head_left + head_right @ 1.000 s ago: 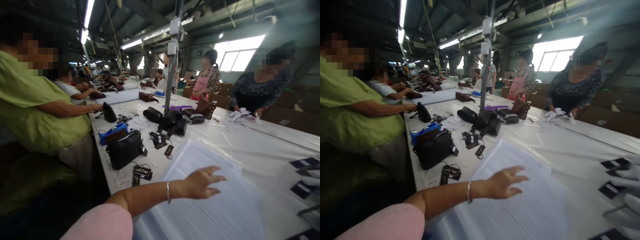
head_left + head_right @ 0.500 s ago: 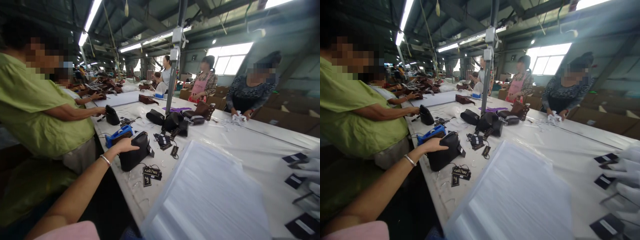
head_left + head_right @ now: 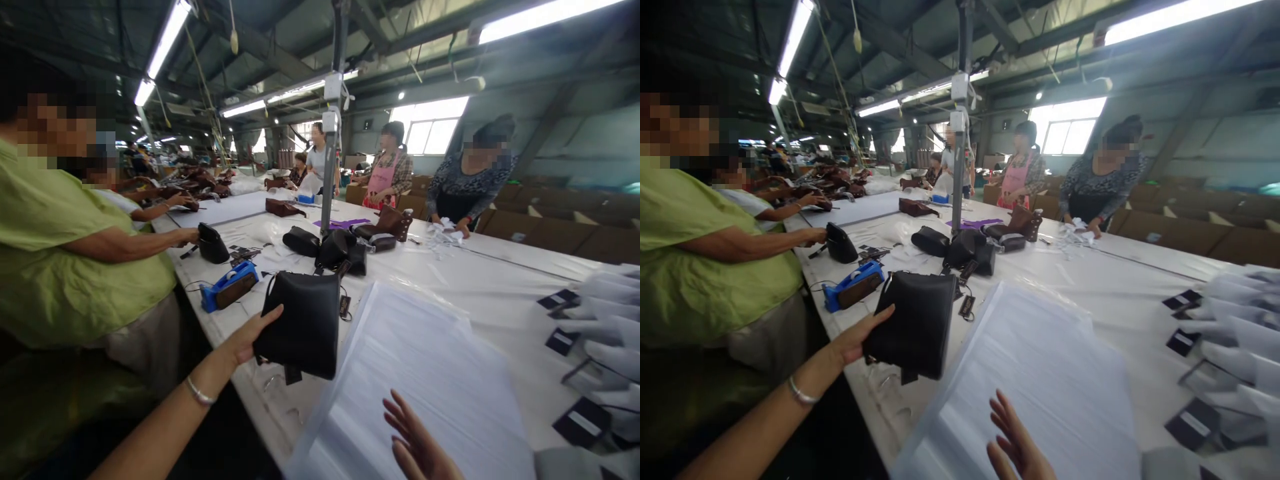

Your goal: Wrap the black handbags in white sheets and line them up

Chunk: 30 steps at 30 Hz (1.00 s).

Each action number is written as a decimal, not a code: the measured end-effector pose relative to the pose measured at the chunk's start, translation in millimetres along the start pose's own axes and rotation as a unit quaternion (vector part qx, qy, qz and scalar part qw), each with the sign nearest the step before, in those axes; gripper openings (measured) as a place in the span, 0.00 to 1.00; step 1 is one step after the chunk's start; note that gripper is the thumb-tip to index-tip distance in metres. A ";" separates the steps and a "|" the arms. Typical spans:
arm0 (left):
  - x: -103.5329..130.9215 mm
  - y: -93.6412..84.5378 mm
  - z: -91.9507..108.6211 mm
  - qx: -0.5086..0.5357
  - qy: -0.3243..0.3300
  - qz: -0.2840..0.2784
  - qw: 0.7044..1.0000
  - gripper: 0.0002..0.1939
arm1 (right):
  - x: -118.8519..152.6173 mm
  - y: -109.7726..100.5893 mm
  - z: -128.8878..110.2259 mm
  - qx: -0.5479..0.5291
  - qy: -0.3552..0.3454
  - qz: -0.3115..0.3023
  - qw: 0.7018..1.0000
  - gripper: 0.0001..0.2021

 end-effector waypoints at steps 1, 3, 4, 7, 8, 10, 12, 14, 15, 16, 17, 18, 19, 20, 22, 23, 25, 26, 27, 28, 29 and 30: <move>3.3 22.2 -11.5 0.064 0.008 -0.019 0.998 0.30 | 2.0 15.5 3.3 -0.051 -0.009 0.011 0.999 0.36; 10.9 68.1 -36.4 0.128 -0.006 -0.053 0.990 0.30 | 4.2 35.0 5.6 -0.151 -0.013 0.045 0.987 0.45; 15.5 89.6 -47.1 0.150 0.002 -0.062 0.987 0.30 | 4.6 38.2 5.2 -0.194 -0.005 0.070 0.979 0.48; 31.1 142.1 -68.4 0.147 0.058 -0.088 0.984 0.35 | 7.2 23.6 -0.7 -0.285 0.018 0.156 0.946 0.46; 36.0 154.8 -71.7 0.125 0.077 -0.102 0.984 0.38 | 9.3 13.2 -3.2 -0.302 0.020 0.175 0.937 0.42; 43.9 174.6 -73.6 0.082 0.101 -0.156 0.979 0.42 | 16.1 -12.0 -6.5 -0.317 0.016 0.207 0.926 0.36; 48.6 188.4 -71.9 0.074 0.105 -0.236 0.963 0.45 | 25.8 -38.6 -4.9 -0.304 0.018 0.234 0.923 0.34; 50.6 198.4 -69.2 0.091 0.106 -0.311 0.940 0.50 | 37.1 -62.5 1.8 -0.280 0.036 0.252 0.926 0.32; 50.4 202.4 -68.2 0.103 0.108 -0.331 0.932 0.51 | 42.6 -72.4 6.4 -0.268 0.048 0.252 0.929 0.31; 49.6 205.9 -67.7 0.117 0.112 -0.341 0.926 0.51 | 47.9 -81.0 10.8 -0.256 0.056 0.250 0.932 0.29; 48.3 209.2 -67.7 0.135 0.113 -0.344 0.922 0.50 | 52.9 -88.1 14.9 -0.246 0.062 0.250 0.935 0.27; 46.5 212.1 -68.4 0.158 0.108 -0.344 0.919 0.48 | 57.5 -93.8 18.5 -0.236 0.069 0.250 0.936 0.26; 44.1 214.2 -69.6 0.188 0.097 -0.339 0.917 0.46 | 61.7 -98.3 21.3 -0.230 0.076 0.254 0.936 0.26; 41.0 215.4 -71.5 0.223 0.078 -0.333 0.913 0.44 | 65.5 -101.9 22.8 -0.228 0.078 0.266 0.933 0.26; 33.1 213.5 -76.5 0.293 0.023 -0.313 0.903 0.40 | 71.8 -107.0 21.9 -0.226 0.074 0.298 0.924 0.26; 28.5 209.8 -79.2 0.321 -0.003 -0.292 0.901 0.37 | 74.0 -108.7 19.5 -0.221 0.070 0.311 0.922 0.27; 19.7 198.0 -84.1 0.348 -0.036 -0.243 0.905 0.31 | 75.5 -110.8 11.7 -0.195 0.062 0.322 0.924 0.27; 16.2 190.5 -86.0 0.346 -0.040 -0.220 0.911 0.29 | 74.3 -111.0 6.9 -0.179 0.062 0.319 0.929 0.28; 13.5 182.5 -87.7 0.334 -0.038 -0.197 0.921 0.26 | 72.0 -111.0 1.7 -0.162 0.062 0.316 0.933 0.29; 11.7 174.4 -89.3 0.316 -0.033 -0.177 0.932 0.24 | 68.1 -110.6 -3.7 -0.146 0.059 0.313 0.937 0.30; 10.5 166.4 -90.9 0.292 -0.026 -0.159 0.943 0.23 | 62.7 -109.8 -9.2 -0.131 0.054 0.308 0.941 0.31; 9.7 159.0 -92.5 0.267 -0.018 -0.141 0.953 0.23 | 56.1 -108.8 -14.6 -0.117 0.049 0.303 0.945 0.31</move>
Point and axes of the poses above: each hand's wrist, its own x-axis away from the middle knuckle, its own y-axis out of the palm, z = x × y, the point moved 3 cm from there along -x, towards the middle knuckle, and after that the axes turned 9 degrees about -x, right-handed, at the moved point
